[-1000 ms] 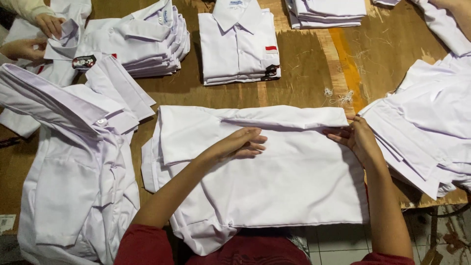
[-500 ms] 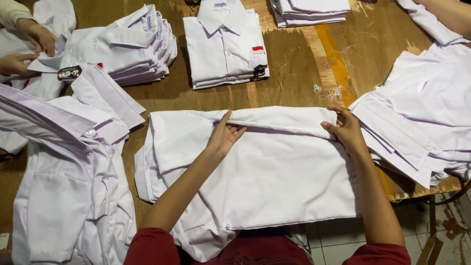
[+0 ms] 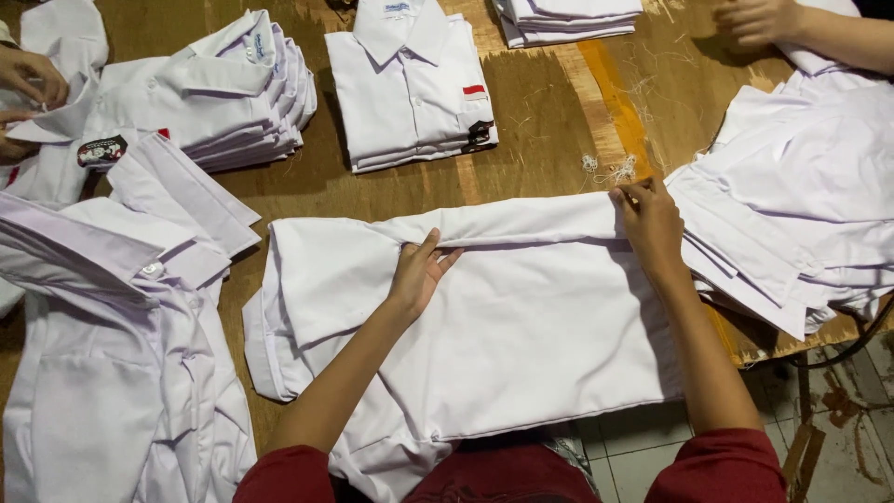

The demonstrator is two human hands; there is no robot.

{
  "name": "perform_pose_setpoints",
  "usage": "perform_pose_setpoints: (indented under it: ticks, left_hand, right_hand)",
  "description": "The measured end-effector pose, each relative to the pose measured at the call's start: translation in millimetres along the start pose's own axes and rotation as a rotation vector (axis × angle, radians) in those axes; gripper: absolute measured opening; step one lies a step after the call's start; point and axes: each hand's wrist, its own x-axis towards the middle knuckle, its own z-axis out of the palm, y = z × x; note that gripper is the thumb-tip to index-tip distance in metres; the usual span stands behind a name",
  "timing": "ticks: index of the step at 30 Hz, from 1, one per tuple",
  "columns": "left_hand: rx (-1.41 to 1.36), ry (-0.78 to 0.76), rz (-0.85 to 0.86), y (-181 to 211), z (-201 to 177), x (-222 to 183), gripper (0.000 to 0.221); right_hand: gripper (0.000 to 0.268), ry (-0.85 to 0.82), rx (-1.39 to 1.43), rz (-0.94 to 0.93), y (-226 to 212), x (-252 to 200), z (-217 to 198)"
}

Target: Trimming loose threads from a white uniform shirt with scissors and then folding it neatly for packaging.

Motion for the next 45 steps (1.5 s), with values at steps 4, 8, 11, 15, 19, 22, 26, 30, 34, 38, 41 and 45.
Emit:
perform_pose_setpoints:
  ticks: [4, 8, 11, 15, 19, 22, 26, 30, 34, 38, 41, 45]
  left_hand:
    - [-0.003, -0.015, 0.007, -4.5, -3.2, 1.5, 0.027]
    - [-0.013, -0.006, 0.007, 17.3, 27.2, -23.9, 0.027]
    - [-0.007, -0.021, -0.007, 1.7, 6.1, -6.0, 0.03]
    - [0.005, -0.016, -0.013, 0.7, 1.8, -5.7, 0.029]
    - [-0.006, -0.021, -0.006, -6.9, -5.8, 2.3, 0.029]
    - [-0.006, -0.022, -0.004, -7.9, -8.6, 4.7, 0.029]
    - [-0.012, -0.022, -0.015, 10.4, 20.4, -16.2, 0.027]
    - [-0.03, -0.015, -0.031, 20.5, 29.8, -27.1, 0.026]
    - [-0.048, -0.015, -0.023, 20.4, 30.9, -26.3, 0.025]
    - [-0.006, -0.018, -0.034, 24.1, 32.2, -27.9, 0.025]
    - [-0.011, -0.008, -0.04, 8.2, 12.4, -11.0, 0.024]
    - [-0.004, 0.001, -0.05, 1.3, 0.6, -3.1, 0.027]
  right_hand:
    - [0.028, -0.115, -0.136, 0.006, -52.8, 2.4, -30.4]
    - [0.029, -0.103, -0.111, 0.046, 45.7, 52.6, 26.1]
    - [0.023, -0.026, 0.101, -0.023, 68.9, 77.3, 29.4]
    - [0.011, -0.021, 0.432, -0.07, 9.3, 64.9, -3.8]
    - [0.043, -0.091, 0.37, -0.253, -11.8, 53.4, -12.7]
    - [0.032, -0.236, 0.229, -0.244, -32.5, 40.4, -17.2]
    - [0.014, -0.332, 0.243, -0.213, -5.0, 34.9, -3.2]
    - [0.018, -0.206, 0.322, -0.097, 27.4, 49.6, 7.1]
    - [0.027, 0.067, 0.377, -0.087, 48.6, 57.5, 10.5]
    - [0.043, -0.103, 0.079, 0.08, 36.5, 41.9, -7.3]
    - [0.063, -0.363, -0.006, 0.272, 5.8, 8.7, -20.8]
    - [0.062, -0.48, -0.028, 0.34, -47.5, -10.3, -50.5]
